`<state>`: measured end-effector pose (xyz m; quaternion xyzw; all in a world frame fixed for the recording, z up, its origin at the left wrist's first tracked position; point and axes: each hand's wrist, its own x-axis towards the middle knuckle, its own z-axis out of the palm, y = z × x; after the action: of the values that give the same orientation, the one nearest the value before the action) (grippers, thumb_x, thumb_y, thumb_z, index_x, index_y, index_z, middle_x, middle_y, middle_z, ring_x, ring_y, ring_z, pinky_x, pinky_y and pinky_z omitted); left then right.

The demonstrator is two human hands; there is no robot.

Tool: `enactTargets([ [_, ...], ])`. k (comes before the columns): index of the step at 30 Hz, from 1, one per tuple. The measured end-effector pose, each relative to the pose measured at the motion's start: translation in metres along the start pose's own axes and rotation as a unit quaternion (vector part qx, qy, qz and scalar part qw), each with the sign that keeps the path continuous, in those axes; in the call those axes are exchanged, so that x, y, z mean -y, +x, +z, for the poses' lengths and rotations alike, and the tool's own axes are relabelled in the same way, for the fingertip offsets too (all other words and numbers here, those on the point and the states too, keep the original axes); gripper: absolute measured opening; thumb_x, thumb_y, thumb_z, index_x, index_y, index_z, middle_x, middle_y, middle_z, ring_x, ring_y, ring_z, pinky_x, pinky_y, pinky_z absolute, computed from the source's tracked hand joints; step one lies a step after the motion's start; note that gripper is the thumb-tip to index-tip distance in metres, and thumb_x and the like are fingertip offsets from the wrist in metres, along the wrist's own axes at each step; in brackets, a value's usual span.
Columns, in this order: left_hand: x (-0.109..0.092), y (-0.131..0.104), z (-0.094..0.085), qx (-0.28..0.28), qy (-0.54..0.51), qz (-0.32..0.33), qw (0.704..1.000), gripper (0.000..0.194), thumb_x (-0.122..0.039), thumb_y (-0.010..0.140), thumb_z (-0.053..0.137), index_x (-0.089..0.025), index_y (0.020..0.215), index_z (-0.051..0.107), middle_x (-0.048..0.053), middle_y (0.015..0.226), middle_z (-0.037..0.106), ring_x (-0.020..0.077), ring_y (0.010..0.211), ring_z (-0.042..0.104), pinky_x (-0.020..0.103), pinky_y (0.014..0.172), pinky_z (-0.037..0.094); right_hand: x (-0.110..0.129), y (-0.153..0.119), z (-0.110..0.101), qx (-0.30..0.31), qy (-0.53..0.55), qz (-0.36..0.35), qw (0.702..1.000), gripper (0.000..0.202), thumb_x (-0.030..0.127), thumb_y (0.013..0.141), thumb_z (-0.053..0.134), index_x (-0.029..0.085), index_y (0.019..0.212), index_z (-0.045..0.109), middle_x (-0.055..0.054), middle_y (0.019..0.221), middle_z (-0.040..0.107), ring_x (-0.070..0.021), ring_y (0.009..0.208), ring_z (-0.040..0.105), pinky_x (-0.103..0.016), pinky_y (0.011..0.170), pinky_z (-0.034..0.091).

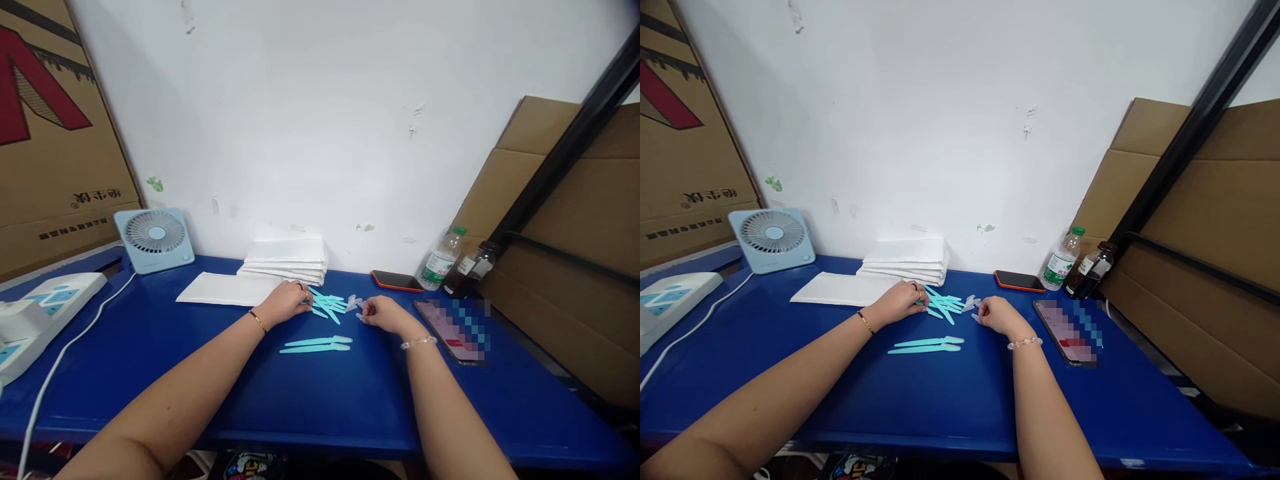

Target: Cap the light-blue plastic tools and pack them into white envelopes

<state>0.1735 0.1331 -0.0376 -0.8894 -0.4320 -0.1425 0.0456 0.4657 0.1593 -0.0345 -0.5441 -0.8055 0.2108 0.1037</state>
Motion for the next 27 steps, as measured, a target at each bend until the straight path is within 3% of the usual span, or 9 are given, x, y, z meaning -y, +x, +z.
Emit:
enactTargets([
  [6, -0.007, 0.001, -0.003, 0.034, -0.022, 0.038, 0.998, 0.019, -0.029, 0.089, 0.051, -0.021, 0.079, 0.065, 0.000, 0.081, 0.067, 0.0142, 0.075, 0.058, 0.024, 0.067, 0.035, 0.004, -0.002, 0.001, 0.038, 0.078, -0.042, 0.995, 0.016, 0.006, 0.061, 0.058, 0.017, 0.070, 0.066, 0.000, 0.065, 0.070, -0.0122, 0.055, 0.060, -0.020, 0.053, 0.043],
  [14, -0.017, 0.001, 0.000, 0.043, -0.044, 0.037, 0.997, 0.016, -0.027, 0.088, 0.051, -0.020, 0.080, 0.063, 0.000, 0.077, 0.065, 0.0131, 0.069, 0.057, 0.023, 0.059, 0.034, 0.030, -0.004, 0.008, 0.012, 0.059, -0.135, 0.989, 0.023, 0.005, 0.066, 0.053, 0.017, 0.075, 0.071, -0.001, 0.071, 0.071, -0.0133, 0.065, 0.063, -0.021, 0.059, 0.044],
  [27, -0.025, 0.002, 0.003, 0.044, -0.043, 0.051, 0.997, 0.011, -0.026, 0.085, 0.055, -0.023, 0.084, 0.065, -0.001, 0.081, 0.067, 0.0136, 0.073, 0.059, 0.022, 0.062, 0.035, 0.039, -0.003, 0.016, 0.010, 0.058, -0.159, 0.985, 0.017, 0.009, 0.069, 0.057, 0.019, 0.073, 0.070, -0.001, 0.071, 0.070, -0.0130, 0.066, 0.063, -0.020, 0.059, 0.043],
])
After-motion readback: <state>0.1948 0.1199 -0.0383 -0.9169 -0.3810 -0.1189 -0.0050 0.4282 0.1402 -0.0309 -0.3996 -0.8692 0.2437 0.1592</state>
